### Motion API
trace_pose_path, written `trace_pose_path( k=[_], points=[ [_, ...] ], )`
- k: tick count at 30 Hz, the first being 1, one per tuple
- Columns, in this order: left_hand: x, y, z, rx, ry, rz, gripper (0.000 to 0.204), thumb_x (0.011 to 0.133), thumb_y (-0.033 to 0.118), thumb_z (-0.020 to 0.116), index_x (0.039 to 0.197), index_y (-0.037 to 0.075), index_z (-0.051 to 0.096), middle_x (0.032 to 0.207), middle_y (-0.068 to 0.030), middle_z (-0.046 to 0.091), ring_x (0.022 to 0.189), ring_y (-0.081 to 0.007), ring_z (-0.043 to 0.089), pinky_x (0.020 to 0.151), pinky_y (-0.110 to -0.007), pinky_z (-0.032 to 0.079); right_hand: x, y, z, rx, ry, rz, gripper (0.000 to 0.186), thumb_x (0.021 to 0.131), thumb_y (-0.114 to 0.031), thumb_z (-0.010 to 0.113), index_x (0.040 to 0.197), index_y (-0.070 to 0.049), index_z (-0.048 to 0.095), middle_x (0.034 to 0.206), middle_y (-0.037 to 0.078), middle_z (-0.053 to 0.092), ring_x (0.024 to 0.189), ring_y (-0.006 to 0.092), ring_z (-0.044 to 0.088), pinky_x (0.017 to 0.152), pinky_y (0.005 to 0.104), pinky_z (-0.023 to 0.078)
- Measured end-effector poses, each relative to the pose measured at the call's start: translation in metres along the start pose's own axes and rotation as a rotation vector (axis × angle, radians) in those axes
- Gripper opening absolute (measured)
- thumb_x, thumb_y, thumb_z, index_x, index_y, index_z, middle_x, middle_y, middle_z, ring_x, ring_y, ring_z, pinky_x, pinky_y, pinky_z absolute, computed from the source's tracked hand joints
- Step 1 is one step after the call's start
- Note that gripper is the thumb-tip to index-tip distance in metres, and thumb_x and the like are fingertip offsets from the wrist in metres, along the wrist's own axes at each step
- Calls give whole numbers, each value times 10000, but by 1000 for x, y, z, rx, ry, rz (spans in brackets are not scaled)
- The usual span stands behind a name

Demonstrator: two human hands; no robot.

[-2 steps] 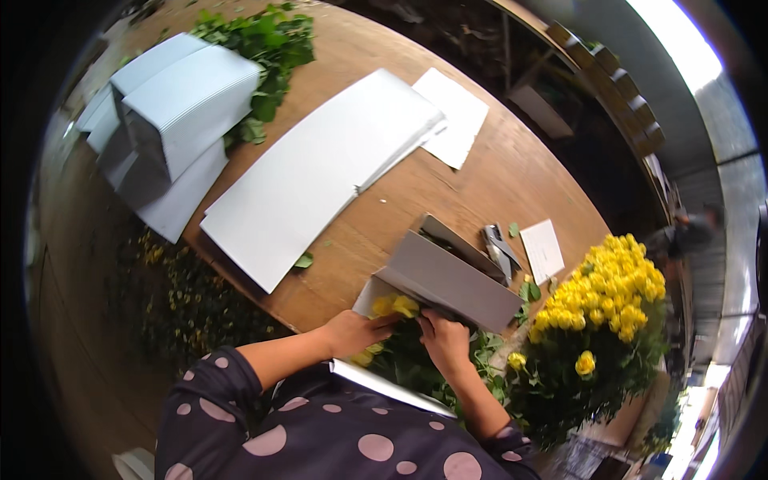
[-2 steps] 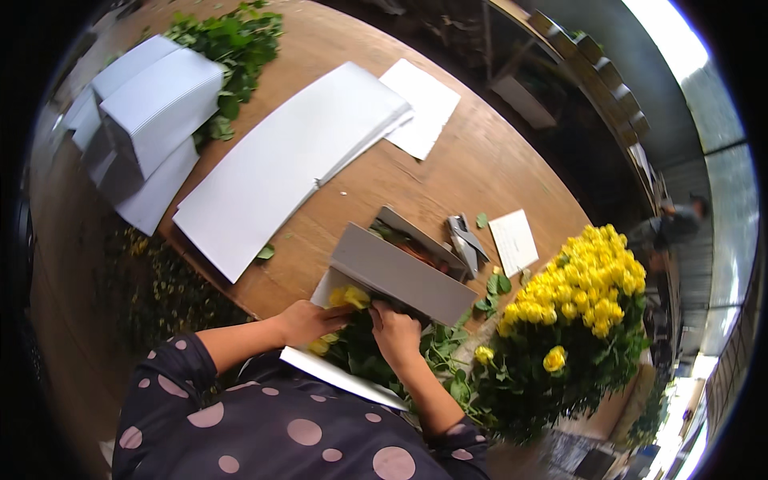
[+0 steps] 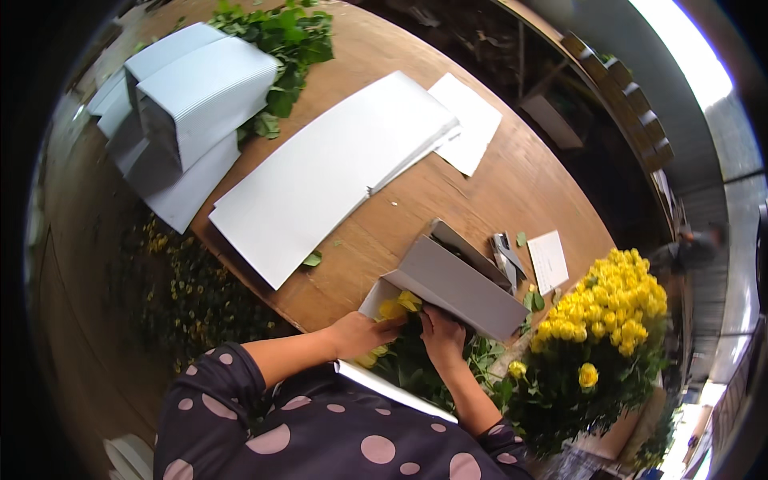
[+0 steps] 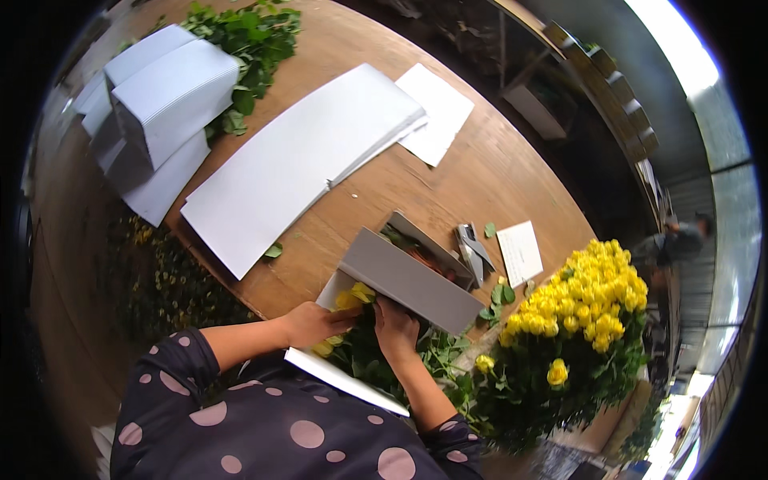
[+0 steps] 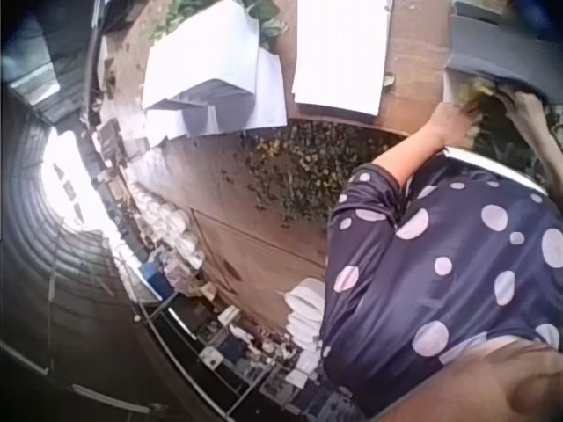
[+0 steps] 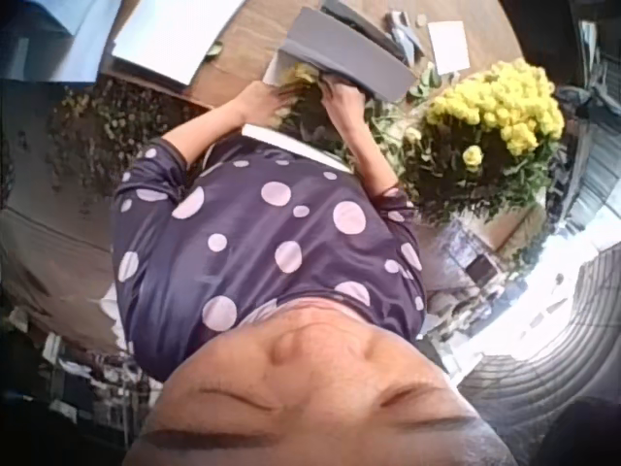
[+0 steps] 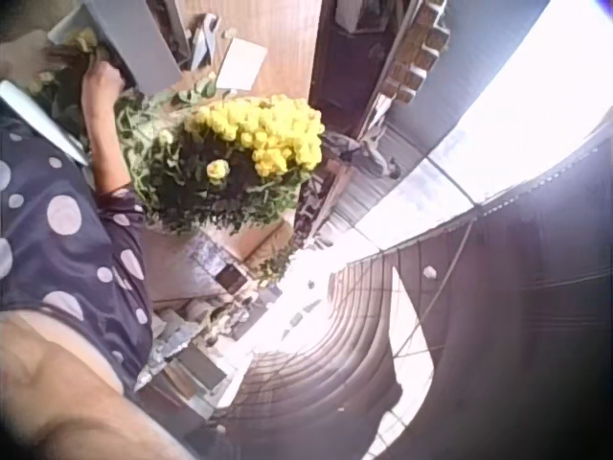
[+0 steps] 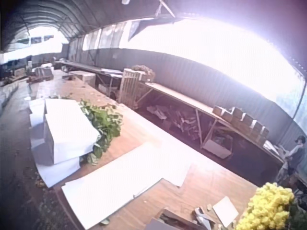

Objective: The person arranges yellow roses and green leaves into a white rectangular box. They fold white paper, place it inside the box, and then insert the flowers and leaves, adjusting them by hand.

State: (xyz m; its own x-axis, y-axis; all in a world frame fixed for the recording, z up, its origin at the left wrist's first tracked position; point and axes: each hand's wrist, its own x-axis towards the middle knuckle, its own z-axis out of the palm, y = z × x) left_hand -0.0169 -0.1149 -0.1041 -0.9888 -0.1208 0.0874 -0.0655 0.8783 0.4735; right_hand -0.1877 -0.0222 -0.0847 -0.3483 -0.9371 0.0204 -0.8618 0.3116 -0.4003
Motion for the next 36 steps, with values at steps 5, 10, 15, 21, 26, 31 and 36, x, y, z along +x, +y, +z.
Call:
trace_pose_path(
  k=[5, 10, 15, 21, 26, 31, 36],
  points=[
    [-7, -6, 18, -43, 176, 11, 262, 760, 136, 450, 1005, 144, 545, 1234, 10, 425, 614, -185, 575, 459, -293, 458, 12, 1, 25, -153, 127, -249, 113, 742, -133, 527, 830, -93, 584, 757, 97, 585, 680, 295, 577, 648, 381, 465],
    [-1, -3, 6, -148, 90, -117, 230, 773, 188, 476, 984, 143, 554, 1191, 3, 461, 593, -189, 559, 468, -308, 452, 12, -15, 35, -518, -168, -52, 176, 728, -133, 468, 872, -84, 555, 747, 72, 562, 583, 240, 589, 505, 350, 496],
    [7, -6, -5, -63, 70, 13, 214, 758, 187, 521, 964, 155, 568, 1160, 7, 477, 603, -175, 555, 514, -308, 463, 9, -7, 32, -387, -209, -18, 228, 751, -109, 427, 943, -62, 539, 811, 106, 555, 603, 236, 595, 495, 353, 496],
    [5, -15, 10, -172, 126, 72, 259, 761, 176, 541, 1020, 178, 547, 1201, 15, 454, 669, -203, 552, 544, -310, 468, -7, -13, 4, -146, -128, -100, 307, 768, -82, 407, 1061, -9, 467, 960, 175, 545, 711, 294, 588, 603, 374, 493],
    [-37, -60, 0, 156, 116, -210, 528, 751, 262, 577, 1226, 127, 389, 1282, -141, 357, 1100, -314, 411, 907, -409, 342, -8, -26, -35, -26, -118, -251, 199, 740, -95, 485, 915, -11, 527, 868, 127, 566, 613, 255, 586, 543, 334, 485],
    [-96, -82, -16, 579, -79, -879, 476, 782, 181, 500, 1187, -25, 359, 1178, -276, 403, 1118, -392, 378, 954, -387, 291, -7, -32, -49, 88, -149, -301, 162, 747, -124, 507, 881, -50, 560, 754, 112, 579, 623, 274, 581, 552, 347, 481],
    [-68, -61, -75, 305, -362, -941, 199, 770, 107, 460, 885, -14, 569, 912, -219, 581, 830, -312, 589, 679, -354, 491, 13, -63, -48, 331, -323, -348, 191, 805, -188, 482, 858, -37, 586, 743, 137, 600, 634, 302, 578, 606, 376, 475]
  ],
)
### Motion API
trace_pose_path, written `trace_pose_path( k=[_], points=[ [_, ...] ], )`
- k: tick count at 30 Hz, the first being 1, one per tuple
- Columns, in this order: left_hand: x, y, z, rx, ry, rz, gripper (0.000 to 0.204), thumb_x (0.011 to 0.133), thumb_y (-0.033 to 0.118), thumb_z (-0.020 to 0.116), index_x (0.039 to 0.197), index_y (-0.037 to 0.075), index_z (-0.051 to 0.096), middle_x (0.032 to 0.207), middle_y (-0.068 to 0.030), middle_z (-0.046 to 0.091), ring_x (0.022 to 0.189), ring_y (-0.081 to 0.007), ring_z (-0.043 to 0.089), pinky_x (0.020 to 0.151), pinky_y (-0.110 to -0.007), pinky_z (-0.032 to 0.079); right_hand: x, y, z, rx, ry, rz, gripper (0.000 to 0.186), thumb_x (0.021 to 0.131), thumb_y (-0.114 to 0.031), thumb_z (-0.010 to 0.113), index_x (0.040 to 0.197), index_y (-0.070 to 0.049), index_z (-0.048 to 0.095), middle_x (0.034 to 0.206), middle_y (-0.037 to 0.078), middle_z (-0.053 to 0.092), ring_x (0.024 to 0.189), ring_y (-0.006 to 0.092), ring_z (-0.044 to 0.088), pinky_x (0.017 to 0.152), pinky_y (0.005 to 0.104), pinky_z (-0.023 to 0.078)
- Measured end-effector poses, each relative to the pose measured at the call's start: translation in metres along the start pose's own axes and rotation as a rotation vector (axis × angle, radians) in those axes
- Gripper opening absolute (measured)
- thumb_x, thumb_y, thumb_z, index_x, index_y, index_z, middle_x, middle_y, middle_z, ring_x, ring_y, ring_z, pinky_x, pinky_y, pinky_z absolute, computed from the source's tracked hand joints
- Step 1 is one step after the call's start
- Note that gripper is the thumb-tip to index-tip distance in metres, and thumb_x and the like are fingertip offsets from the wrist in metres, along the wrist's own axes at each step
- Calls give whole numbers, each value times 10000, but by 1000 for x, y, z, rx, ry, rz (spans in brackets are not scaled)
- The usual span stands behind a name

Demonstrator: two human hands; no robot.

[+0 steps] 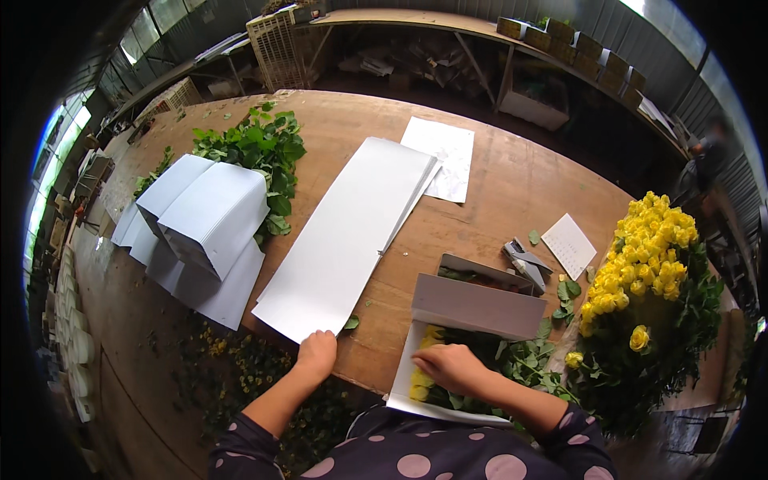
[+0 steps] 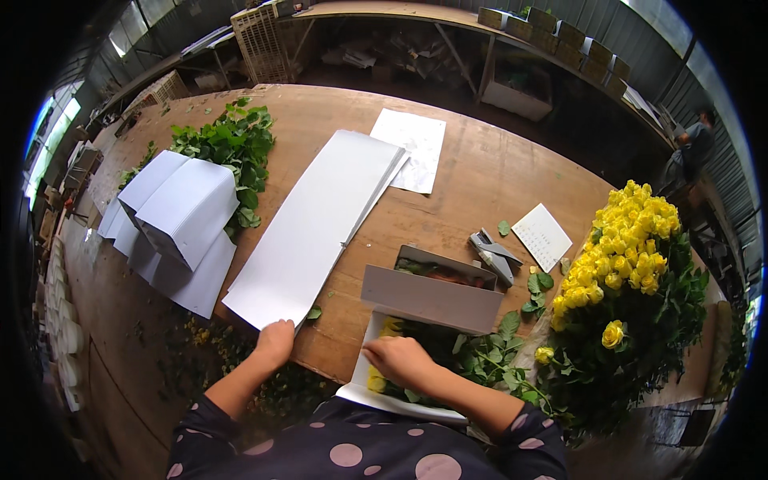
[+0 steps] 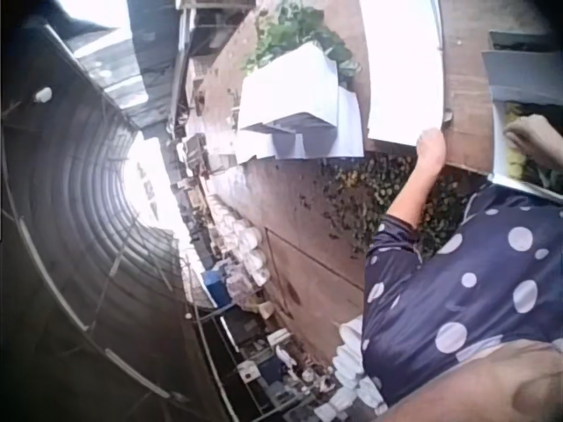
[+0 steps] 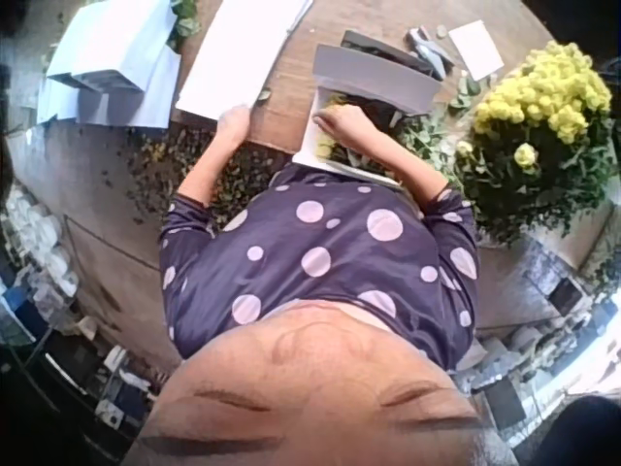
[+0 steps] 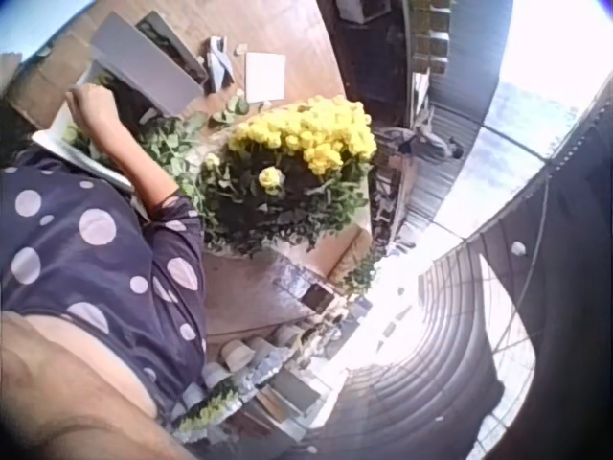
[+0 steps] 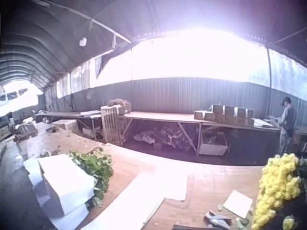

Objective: The person arranges yellow roses and green leaves into a white rectangular box. They fold white paper, place it inside the box, and then insert the flowers and leaves, adjusting them by hand.

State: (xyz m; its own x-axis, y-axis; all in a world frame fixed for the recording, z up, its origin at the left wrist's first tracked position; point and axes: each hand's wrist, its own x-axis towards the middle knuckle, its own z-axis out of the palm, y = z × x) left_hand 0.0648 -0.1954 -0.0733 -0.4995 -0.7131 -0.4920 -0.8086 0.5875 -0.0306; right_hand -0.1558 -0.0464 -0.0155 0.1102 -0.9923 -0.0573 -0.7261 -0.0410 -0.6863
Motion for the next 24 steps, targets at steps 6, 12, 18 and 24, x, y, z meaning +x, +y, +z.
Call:
trace_pose_path(
  k=[6, 12, 18, 24],
  points=[
    [-14, 9, -83, -53, 95, 145, 107, 673, 187, 628, 758, 124, 643, 679, -90, 613, 663, -254, 599, 609, -342, 470, 67, -33, 5, 906, -502, 480, 589, 870, -483, 315, 987, 51, 535, 818, 132, 601, 641, 194, 597, 545, 297, 505],
    [-44, 51, -132, 32, 533, 310, 107, 691, 136, 551, 779, 83, 521, 639, -73, 587, 638, -208, 586, 542, -309, 452, 107, -14, 26, 1458, -410, 569, 582, 810, -560, 388, 952, -4, 486, 643, 93, 546, 467, 162, 478, 417, 258, 372],
    [-80, 76, -173, -279, 921, 1147, 250, 784, 108, 508, 1021, 30, 530, 1026, -107, 545, 1021, -189, 499, 881, -340, 394, 96, -52, -112, 999, 298, 103, 255, 845, -298, 492, 799, -47, 492, 575, -3, 453, 479, 68, 410, 414, 191, 354],
    [-6, 10, -173, -2296, -158, 882, 440, 895, 335, 365, 1150, -19, 416, 1041, -173, 525, 960, -203, 534, 730, -330, 485, -14, -59, -153, 171, 234, -123, 192, 810, -69, 504, 996, -18, 504, 697, 99, 581, 610, 214, 584, 531, 271, 452]
  ],
)
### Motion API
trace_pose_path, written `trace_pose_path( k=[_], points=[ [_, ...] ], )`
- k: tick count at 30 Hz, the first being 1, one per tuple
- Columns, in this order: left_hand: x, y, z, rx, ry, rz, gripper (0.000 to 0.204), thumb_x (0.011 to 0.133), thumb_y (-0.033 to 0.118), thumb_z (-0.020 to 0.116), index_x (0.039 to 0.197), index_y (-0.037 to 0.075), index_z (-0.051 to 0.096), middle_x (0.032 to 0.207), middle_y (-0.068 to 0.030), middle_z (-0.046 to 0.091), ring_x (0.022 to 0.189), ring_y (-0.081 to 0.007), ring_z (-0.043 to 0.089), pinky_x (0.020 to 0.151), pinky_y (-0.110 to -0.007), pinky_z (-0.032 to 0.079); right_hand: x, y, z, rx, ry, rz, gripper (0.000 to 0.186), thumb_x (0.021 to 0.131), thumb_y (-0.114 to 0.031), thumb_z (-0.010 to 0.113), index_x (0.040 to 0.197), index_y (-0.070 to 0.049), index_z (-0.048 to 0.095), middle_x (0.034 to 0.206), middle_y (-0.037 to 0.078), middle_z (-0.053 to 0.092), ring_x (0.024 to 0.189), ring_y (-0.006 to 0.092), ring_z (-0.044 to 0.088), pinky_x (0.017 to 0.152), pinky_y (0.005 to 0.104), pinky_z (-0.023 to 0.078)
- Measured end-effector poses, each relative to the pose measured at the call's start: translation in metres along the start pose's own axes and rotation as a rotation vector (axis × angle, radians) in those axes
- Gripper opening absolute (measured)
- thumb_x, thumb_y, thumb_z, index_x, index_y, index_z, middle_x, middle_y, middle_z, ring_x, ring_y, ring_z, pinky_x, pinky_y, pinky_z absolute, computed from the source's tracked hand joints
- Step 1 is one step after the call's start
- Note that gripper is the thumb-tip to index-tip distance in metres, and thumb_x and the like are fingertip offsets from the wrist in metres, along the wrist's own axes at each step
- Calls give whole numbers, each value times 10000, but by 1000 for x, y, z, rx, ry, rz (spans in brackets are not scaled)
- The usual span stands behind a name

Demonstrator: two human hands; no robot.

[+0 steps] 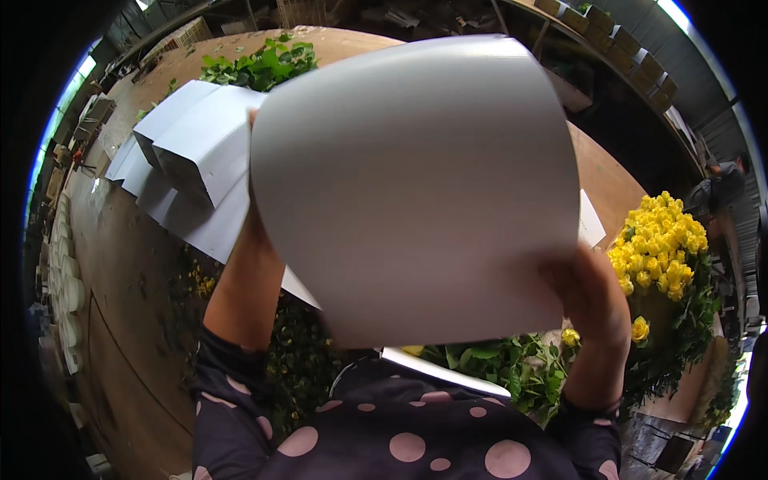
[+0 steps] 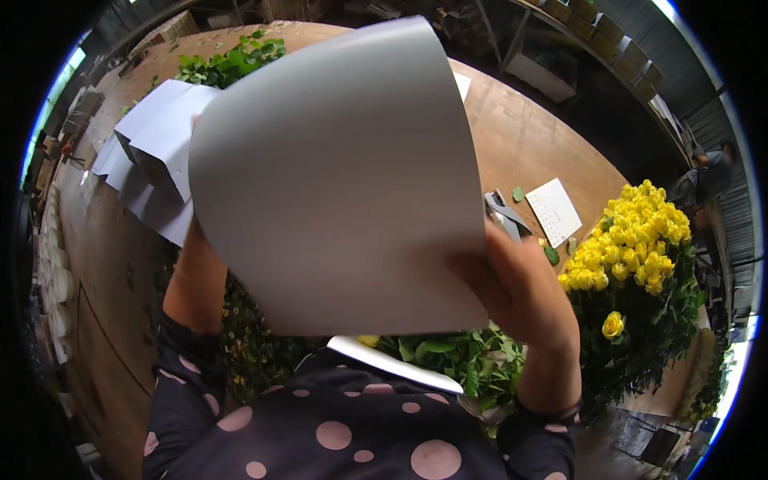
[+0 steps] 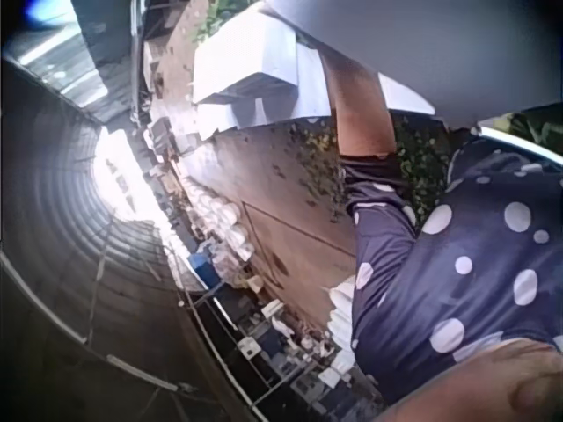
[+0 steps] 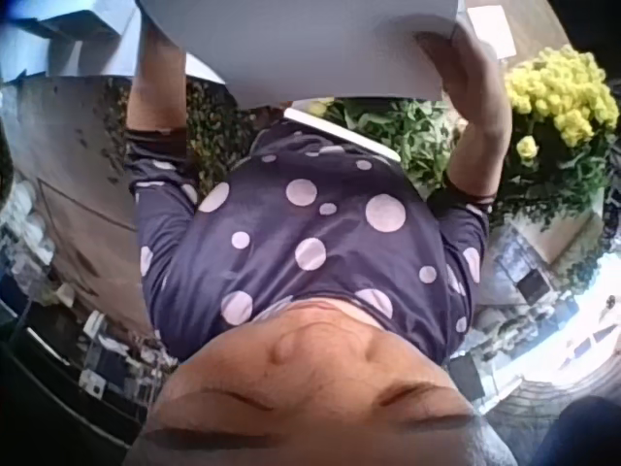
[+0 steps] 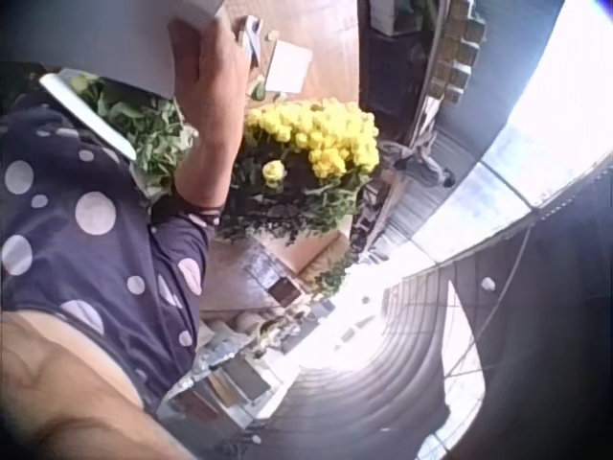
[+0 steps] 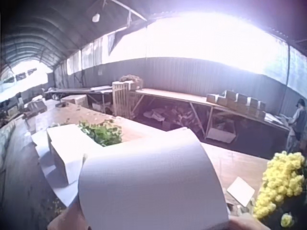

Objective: The person arranges yellow roses and green leaves into a white rectangular box. They fold white paper, place it inside the box, and then insert the flowers and leaves, adjusting them by hand.

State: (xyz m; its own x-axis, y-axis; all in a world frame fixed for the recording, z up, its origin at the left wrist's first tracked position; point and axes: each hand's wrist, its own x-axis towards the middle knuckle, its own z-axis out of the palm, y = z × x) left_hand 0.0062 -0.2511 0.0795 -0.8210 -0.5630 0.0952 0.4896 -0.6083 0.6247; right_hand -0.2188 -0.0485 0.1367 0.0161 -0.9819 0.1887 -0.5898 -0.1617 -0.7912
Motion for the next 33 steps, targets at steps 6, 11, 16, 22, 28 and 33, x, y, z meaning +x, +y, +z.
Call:
trace_pose_path(
  k=[6, 11, 16, 22, 28, 33],
  points=[
    [50, -5, 19, 413, -315, 258, 201, 811, 215, 562, 936, 60, 591, 932, -49, 593, 786, -131, 582, 727, -247, 466, -109, 79, 23, -26, 289, 458, 162, 799, -1, 501, 959, -13, 528, 727, 93, 592, 637, 136, 553, 605, 252, 444],
    [42, -72, -2, 695, -223, -82, 195, 756, 182, 635, 925, 87, 617, 1175, -54, 418, 1030, -156, 441, 859, -302, 382, -182, 130, 90, -10, 62, 747, 125, 783, -68, 523, 895, -21, 554, 741, 131, 610, 654, 226, 593, 607, 308, 454],
    [34, -115, -36, 1174, -25, -119, 482, 760, 340, 610, 1176, 134, 478, 1359, -205, 80, 1274, -337, 47, 1010, -439, 144, -186, 142, 122, -176, -93, 851, 254, 804, -262, 542, 812, -9, 562, 668, 194, 568, 630, 346, 563, 572, 375, 439],
    [-25, -185, -31, 1995, -388, 831, 741, 759, 471, 495, 1312, 60, 222, 1389, -117, 98, 1300, -252, 50, 1009, -517, 22, -180, 144, 118, -237, -220, 957, 436, 823, -336, 505, 587, 31, 521, 473, 132, 521, 459, 257, 534, 489, 341, 410],
    [-62, -217, -53, 1823, -859, 295, 769, 731, 512, 482, 1306, 56, 251, 1398, -91, 132, 1302, -200, 47, 1034, -457, -20, -163, 134, 114, -278, -369, 1020, 486, 816, -394, 474, 574, 20, 549, 487, 134, 537, 510, 274, 567, 545, 351, 435],
    [-65, -220, -55, 1757, -792, 185, 772, 694, 516, 521, 1290, 77, 302, 1392, -71, 167, 1297, -179, 90, 1027, -449, -15, -160, 147, 113, -283, -460, 990, 515, 810, -424, 450, 568, 14, 572, 490, 136, 538, 535, 274, 573, 568, 348, 437]
  ],
)
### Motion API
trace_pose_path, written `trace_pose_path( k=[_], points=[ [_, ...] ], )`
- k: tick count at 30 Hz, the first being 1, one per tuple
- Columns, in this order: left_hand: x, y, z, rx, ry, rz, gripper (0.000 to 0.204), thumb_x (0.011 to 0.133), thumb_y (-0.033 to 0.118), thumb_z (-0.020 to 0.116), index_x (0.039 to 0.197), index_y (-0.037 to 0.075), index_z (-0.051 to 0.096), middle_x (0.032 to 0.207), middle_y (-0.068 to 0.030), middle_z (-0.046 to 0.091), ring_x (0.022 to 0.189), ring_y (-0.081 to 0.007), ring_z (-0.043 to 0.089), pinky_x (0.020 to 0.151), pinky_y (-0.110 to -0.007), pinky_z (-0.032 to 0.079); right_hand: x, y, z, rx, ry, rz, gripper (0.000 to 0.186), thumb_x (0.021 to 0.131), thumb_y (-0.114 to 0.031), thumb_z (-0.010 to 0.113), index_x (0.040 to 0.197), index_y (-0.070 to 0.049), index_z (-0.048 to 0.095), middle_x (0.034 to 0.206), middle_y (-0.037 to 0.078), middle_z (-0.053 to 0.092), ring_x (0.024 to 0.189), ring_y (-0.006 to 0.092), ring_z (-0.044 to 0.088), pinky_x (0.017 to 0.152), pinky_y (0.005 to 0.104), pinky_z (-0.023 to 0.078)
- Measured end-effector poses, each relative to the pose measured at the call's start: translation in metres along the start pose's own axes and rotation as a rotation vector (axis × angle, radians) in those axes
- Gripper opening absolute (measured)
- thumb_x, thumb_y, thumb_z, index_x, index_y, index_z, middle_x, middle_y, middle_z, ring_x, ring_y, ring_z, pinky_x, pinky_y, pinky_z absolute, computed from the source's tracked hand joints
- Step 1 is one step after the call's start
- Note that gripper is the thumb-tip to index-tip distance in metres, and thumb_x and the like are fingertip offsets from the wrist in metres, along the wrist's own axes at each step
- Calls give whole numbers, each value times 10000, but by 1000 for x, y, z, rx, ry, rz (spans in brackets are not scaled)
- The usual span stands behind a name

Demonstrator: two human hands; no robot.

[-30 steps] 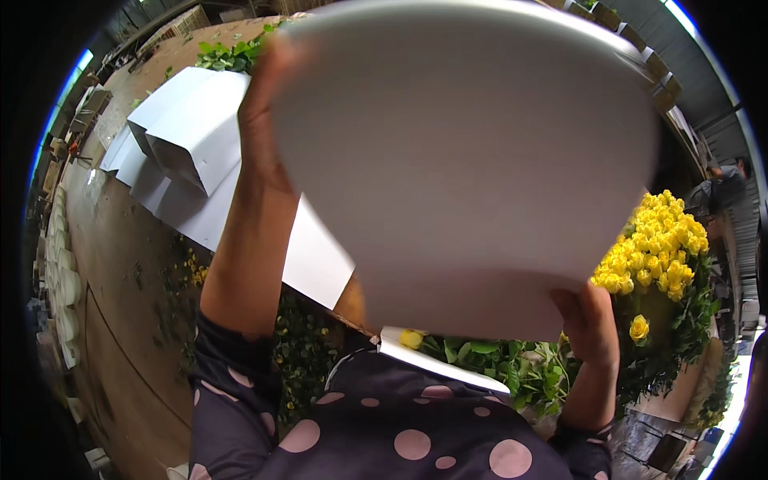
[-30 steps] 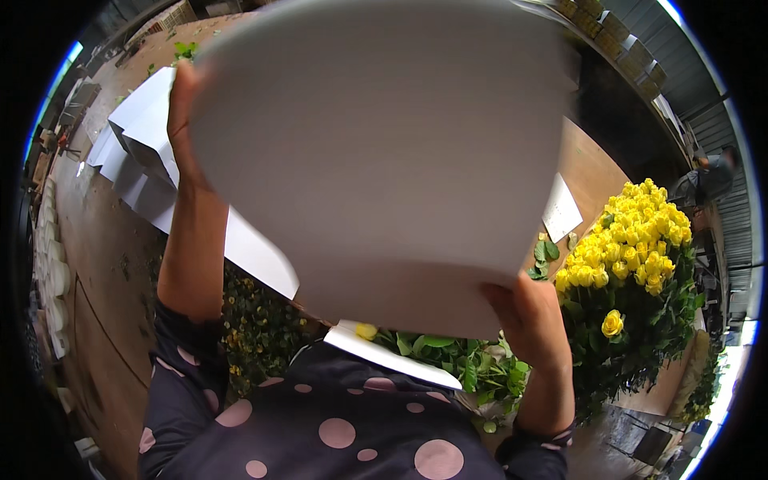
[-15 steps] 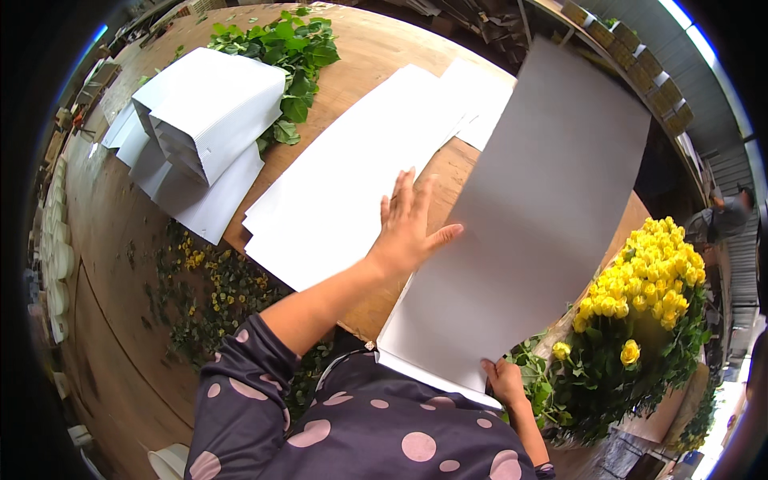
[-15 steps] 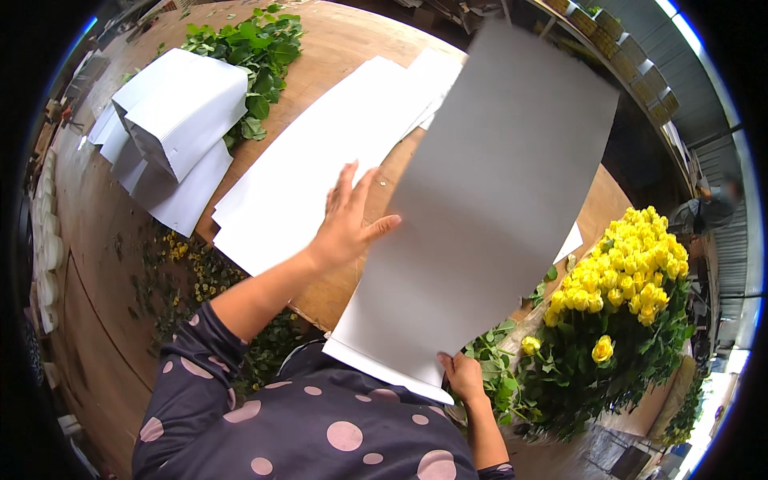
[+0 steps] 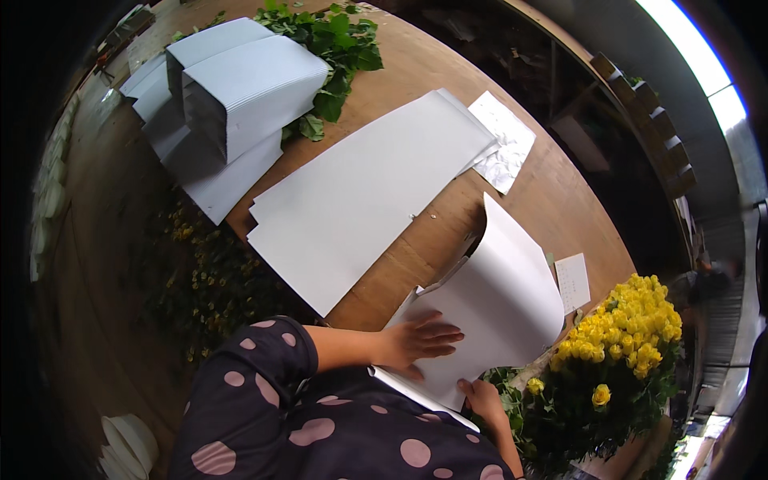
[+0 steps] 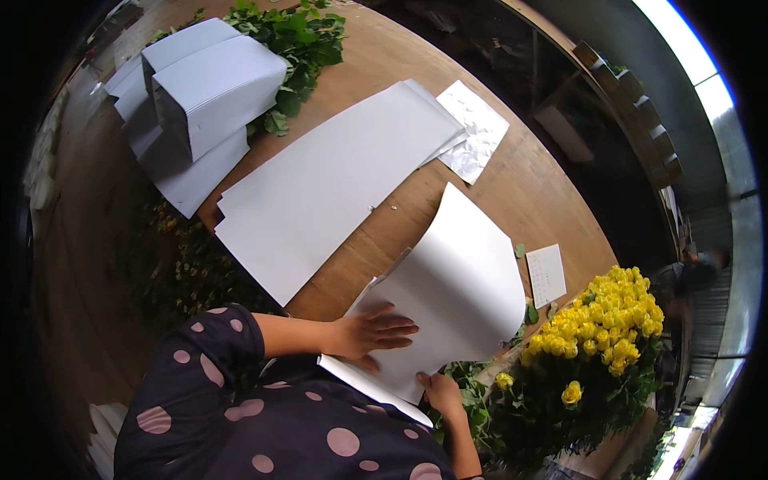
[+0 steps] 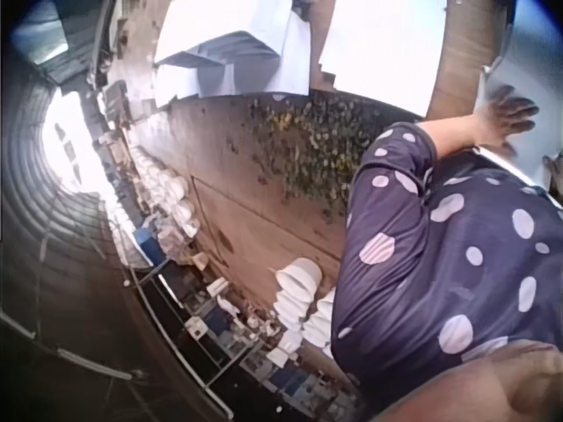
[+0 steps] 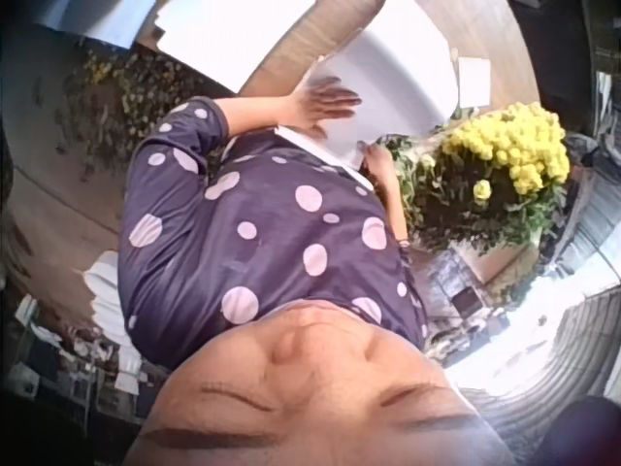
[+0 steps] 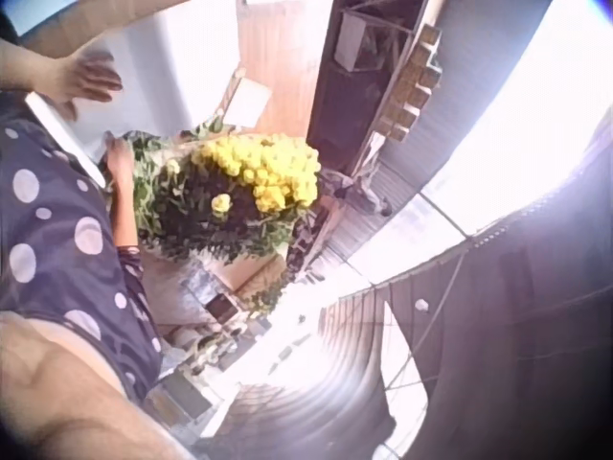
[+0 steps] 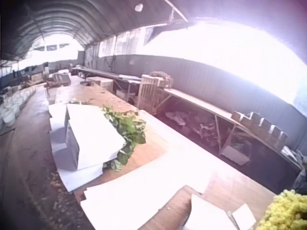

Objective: The person arranges yellow roses and green leaves into a white rectangular box. They fold white paper, place it inside the box, and then insert the flowers and leaves, adjusting them by hand.

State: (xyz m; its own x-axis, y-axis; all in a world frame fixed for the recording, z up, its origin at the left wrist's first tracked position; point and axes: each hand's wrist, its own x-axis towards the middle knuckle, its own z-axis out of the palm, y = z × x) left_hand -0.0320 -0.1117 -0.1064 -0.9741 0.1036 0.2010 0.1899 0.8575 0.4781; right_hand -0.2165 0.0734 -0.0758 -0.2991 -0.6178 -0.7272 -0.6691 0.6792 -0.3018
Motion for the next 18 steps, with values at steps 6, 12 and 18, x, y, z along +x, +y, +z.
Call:
trace_pose_path(
  k=[6, 12, 18],
  points=[
    [1, 1, 2, 65, 35, -14, 749, 660, 507, 561, 1253, 91, 372, 1388, -82, 178, 1293, -192, 110, 1030, -453, 45, -12, -17, -35, -425, -92, 20, 491, 803, -450, 423, 590, -44, 600, 546, 109, 572, 554, 283, 573, 608, 375, 441],
    [2, 2, 4, 185, 48, -4, 740, 683, 542, 517, 1262, 107, 365, 1388, -90, 175, 1295, -205, 104, 1027, -474, 27, -24, -55, -164, 255, 1059, -263, 312, 860, -296, 428, 1012, -23, 430, 836, 111, 572, 763, 215, 560, 726, 329, 411],
    [-1, 2, 2, 83, 31, -86, 722, 689, 572, 487, 1264, 150, 370, 1378, -148, 166, 1297, -237, 87, 988, -562, -34, -9, -54, -163, 958, 1096, -718, 553, 788, 88, 466, 1274, -55, 241, 928, 97, 564, 872, 141, 532, 815, 255, 417]
  ],
)
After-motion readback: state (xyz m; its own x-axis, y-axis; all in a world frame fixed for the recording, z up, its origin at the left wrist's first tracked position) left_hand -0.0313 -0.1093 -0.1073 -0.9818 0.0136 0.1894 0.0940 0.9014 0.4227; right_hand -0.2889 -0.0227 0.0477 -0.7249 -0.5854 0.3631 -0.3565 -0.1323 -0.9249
